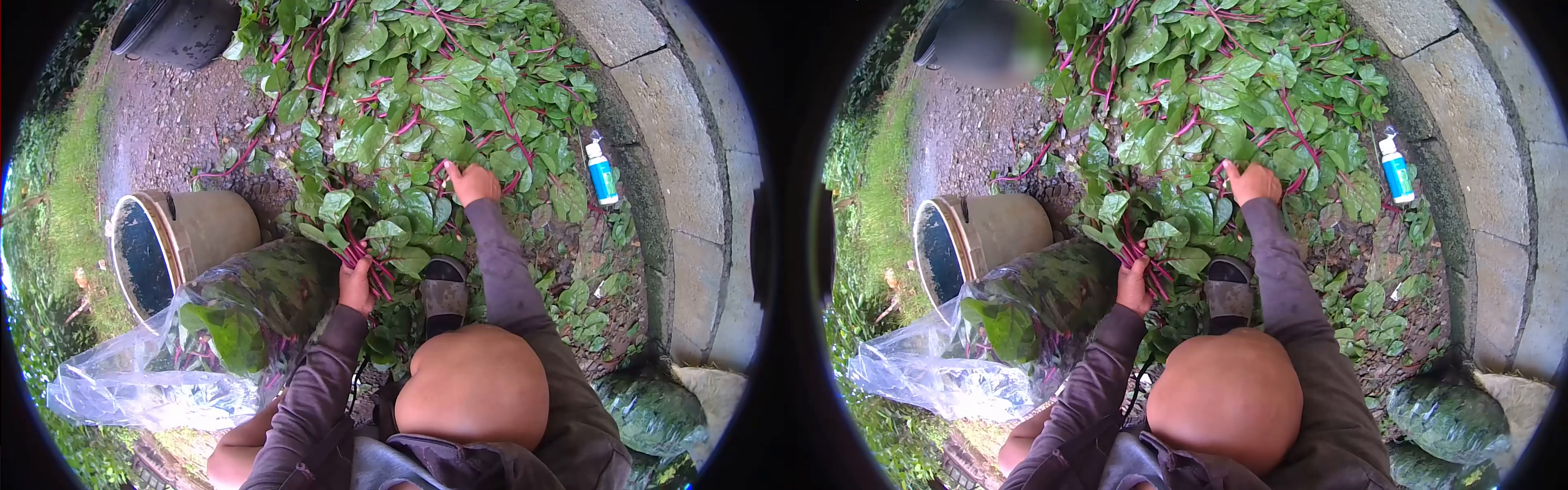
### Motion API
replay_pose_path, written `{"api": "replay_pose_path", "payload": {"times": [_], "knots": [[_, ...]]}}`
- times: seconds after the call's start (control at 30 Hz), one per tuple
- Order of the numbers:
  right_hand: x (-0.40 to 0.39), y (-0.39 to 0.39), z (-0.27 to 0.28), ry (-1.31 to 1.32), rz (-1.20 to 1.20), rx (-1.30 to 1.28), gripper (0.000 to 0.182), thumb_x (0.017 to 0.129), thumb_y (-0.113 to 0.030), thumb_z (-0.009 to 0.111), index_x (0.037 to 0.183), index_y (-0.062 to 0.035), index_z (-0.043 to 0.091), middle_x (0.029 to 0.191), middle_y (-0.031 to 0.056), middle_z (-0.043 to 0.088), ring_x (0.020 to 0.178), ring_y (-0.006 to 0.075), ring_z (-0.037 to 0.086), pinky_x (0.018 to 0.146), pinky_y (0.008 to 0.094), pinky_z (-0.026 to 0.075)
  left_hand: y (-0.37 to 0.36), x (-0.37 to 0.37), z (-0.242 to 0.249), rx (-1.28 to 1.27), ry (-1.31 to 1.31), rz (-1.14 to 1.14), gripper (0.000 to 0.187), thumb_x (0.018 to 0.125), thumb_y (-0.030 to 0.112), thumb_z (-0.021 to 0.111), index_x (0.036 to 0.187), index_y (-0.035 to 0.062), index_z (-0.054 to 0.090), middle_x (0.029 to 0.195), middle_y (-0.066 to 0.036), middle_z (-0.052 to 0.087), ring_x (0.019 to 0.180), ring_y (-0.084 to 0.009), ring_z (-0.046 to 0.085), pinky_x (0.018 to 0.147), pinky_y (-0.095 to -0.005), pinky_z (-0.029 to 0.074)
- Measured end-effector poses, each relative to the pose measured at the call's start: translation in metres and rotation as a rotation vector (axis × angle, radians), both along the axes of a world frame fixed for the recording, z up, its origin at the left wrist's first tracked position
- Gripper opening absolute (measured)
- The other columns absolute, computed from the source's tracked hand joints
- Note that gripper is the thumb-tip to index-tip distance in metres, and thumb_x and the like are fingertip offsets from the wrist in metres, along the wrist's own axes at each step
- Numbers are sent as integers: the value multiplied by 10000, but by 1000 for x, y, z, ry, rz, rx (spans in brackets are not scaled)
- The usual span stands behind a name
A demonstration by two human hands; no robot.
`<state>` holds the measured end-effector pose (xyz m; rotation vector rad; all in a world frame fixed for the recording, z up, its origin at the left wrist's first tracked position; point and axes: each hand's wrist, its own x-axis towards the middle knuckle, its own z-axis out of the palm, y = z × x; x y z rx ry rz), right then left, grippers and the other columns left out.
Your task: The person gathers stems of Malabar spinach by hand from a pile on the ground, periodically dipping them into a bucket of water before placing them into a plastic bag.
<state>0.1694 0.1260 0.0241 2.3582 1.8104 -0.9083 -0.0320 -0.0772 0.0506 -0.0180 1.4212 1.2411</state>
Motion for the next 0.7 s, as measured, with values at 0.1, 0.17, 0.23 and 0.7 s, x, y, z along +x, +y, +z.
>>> {"api": "replay_pose_path", "payload": {"times": [0.1,0.17,0.23,0.7], "knots": [[-18,10,-7,-55,-103,61,760,709,-625,644,1041,50,538,959,236,647,894,369,637,815,415,490,-10,5,-10,7,74,-80,332,854,42,496,1185,62,500,1024,-39,555,916,-168,568,780,-341,500],[-18,11,-7,-33,-119,62,737,711,-589,663,1036,57,525,946,241,647,904,366,636,816,418,489,-9,7,-5,6,85,-92,323,853,38,493,1175,59,500,1017,-38,554,914,-165,567,781,-336,498],[-17,13,-9,-18,-151,94,688,712,-534,684,1029,55,523,941,239,648,911,365,634,816,422,489,-9,6,-4,11,104,-93,320,850,32,487,1169,61,497,1009,-37,551,913,-163,566,781,-335,498],[50,-4,64,576,275,47,461,690,-255,712,1071,-23,596,919,191,653,854,356,627,801,396,482,-9,2,4,46,38,21,318,836,18,535,1153,40,517,997,-17,559,898,-114,531,814,-274,431]]}}
